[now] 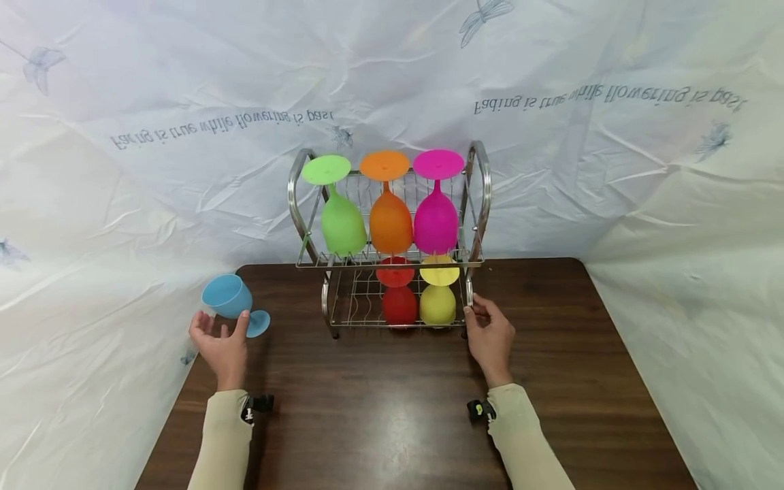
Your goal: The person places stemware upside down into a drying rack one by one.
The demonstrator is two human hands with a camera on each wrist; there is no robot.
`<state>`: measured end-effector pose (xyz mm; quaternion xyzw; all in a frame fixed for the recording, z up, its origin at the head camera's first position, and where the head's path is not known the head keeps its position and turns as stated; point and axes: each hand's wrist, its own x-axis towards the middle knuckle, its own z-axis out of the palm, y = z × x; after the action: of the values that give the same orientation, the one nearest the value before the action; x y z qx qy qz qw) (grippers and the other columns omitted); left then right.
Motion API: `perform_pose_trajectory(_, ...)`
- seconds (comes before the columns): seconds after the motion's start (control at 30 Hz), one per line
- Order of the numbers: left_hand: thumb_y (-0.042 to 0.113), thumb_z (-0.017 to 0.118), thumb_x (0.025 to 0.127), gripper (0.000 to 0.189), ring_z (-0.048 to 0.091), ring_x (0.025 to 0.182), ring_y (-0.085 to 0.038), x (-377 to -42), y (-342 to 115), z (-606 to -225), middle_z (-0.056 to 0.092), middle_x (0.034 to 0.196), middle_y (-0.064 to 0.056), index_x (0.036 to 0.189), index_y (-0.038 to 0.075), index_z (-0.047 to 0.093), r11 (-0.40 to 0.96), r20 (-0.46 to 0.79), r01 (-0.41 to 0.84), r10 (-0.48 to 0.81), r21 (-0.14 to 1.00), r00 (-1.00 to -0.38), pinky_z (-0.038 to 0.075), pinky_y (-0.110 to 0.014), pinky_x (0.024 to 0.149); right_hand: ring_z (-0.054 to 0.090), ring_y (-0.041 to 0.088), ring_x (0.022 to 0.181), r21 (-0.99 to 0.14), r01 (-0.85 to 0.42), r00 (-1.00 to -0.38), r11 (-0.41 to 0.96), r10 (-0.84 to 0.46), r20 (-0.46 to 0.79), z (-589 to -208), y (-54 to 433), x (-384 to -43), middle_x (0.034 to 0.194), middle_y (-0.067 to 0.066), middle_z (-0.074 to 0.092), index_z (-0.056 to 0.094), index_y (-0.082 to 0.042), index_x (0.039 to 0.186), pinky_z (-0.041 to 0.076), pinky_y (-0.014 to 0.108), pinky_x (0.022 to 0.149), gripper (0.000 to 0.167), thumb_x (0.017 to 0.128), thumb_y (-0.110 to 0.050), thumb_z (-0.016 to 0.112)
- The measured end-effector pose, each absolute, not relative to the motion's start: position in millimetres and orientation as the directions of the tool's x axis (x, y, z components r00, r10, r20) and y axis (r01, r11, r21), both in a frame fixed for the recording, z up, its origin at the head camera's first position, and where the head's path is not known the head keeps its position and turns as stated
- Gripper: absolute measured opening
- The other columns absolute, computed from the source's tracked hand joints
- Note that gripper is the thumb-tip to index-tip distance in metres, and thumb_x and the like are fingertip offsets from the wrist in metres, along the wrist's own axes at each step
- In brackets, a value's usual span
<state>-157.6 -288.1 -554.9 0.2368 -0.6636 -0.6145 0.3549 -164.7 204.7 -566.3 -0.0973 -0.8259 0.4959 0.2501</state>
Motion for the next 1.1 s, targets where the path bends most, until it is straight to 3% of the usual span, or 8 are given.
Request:
perform_pose_trajectory(0.5, 0.018, 0.090, 0.085, 0.093, 0.039, 0.146, -0.024, -179.8, -295.5, -577.4, 0.034, 0.161, -0.008, 0.160, 0.019, 0.034, 0.132, 0.214, 0.173, -0.715, 0.976, -0.665, 0.038, -0.055, 0.125, 0.057, -0.017, 0.084, -0.860, -0.084, -0.850, 0.503, 0.415, 0.325, -566.7, 203.8, -163.9, 0.100, 0.011, 0.080, 0.077, -0.014, 0.127, 0.046, 0.004, 0.070, 0.033, 0.095, -0.014, 0.080)
perform_pose_trajectory(1.1, 0.024, 0.089, 0.087, 0.091, 0.042, 0.151, -0.024, -195.5, -303.9, -577.9, 0.040, 0.161, -0.007, 0.160, 0.022, 0.035, 0.175, 0.242, 0.167, -0.720, 0.970, -0.651, 0.039, -0.058, 0.124, 0.063, -0.003, 0.086, -0.855, -0.093, -0.844, 0.511, 0.414, 0.340, -569.3, 203.1, -163.9, 0.100, 0.014, 0.079, 0.077, -0.013, 0.129, 0.046, 0.004, 0.071, 0.033, 0.096, -0.012, 0.078)
